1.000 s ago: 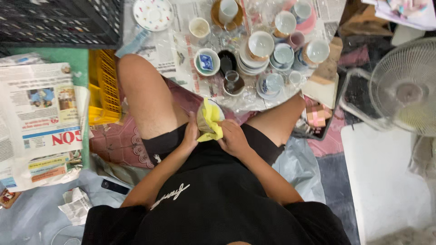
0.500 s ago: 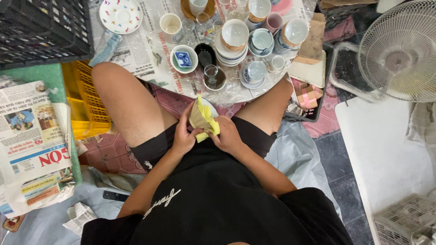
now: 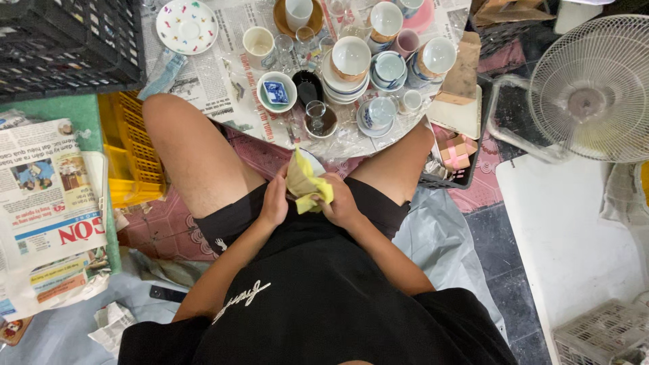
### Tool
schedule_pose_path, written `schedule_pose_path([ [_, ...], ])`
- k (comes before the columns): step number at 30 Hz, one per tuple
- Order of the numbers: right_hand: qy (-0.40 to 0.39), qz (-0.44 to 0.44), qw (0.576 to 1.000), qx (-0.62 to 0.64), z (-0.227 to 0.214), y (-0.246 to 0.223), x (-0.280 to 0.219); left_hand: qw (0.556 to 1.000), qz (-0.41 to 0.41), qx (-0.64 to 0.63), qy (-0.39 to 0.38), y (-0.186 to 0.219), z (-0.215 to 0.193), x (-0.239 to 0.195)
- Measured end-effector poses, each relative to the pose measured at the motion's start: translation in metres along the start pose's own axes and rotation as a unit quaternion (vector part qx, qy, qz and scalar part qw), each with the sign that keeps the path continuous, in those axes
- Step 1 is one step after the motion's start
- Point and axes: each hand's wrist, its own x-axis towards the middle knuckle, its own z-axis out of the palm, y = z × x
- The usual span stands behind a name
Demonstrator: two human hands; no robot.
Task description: The person sits on the floor and wipes various ceramic dishes, including bowls and cups, using a yellow cloth. They handle each item individually, wiping the interior and exterior surfaces before placing them back on the table.
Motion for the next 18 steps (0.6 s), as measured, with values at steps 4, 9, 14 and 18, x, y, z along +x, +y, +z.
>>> schedule_pose_path([
  [4, -0.038, -0.028, 0.998, -0.039, 0.005, -0.009, 0.006, 0.980, -0.181, -0.051, 0.064, -0.040, -0.010, 0.002],
  [9, -0.036, -0.008, 0.999, -0.034, 0.008, -0.012, 0.009, 0.989, -0.145, 0.002, 0.044, -0.050, -0.019, -0.002],
  [14, -0.040, 0.027, 0.997, -0.053, 0.012, -0.016, 0.010, 0.999, -0.019, -0.037, 0.015, -0.017, -0.007, -0.001],
  [18, -0.042, 0.039, 0.997, -0.053, 0.012, -0.016, 0.010, 0.999, 0.041, 0.008, 0.010, 0.023, 0.004, 0.000],
])
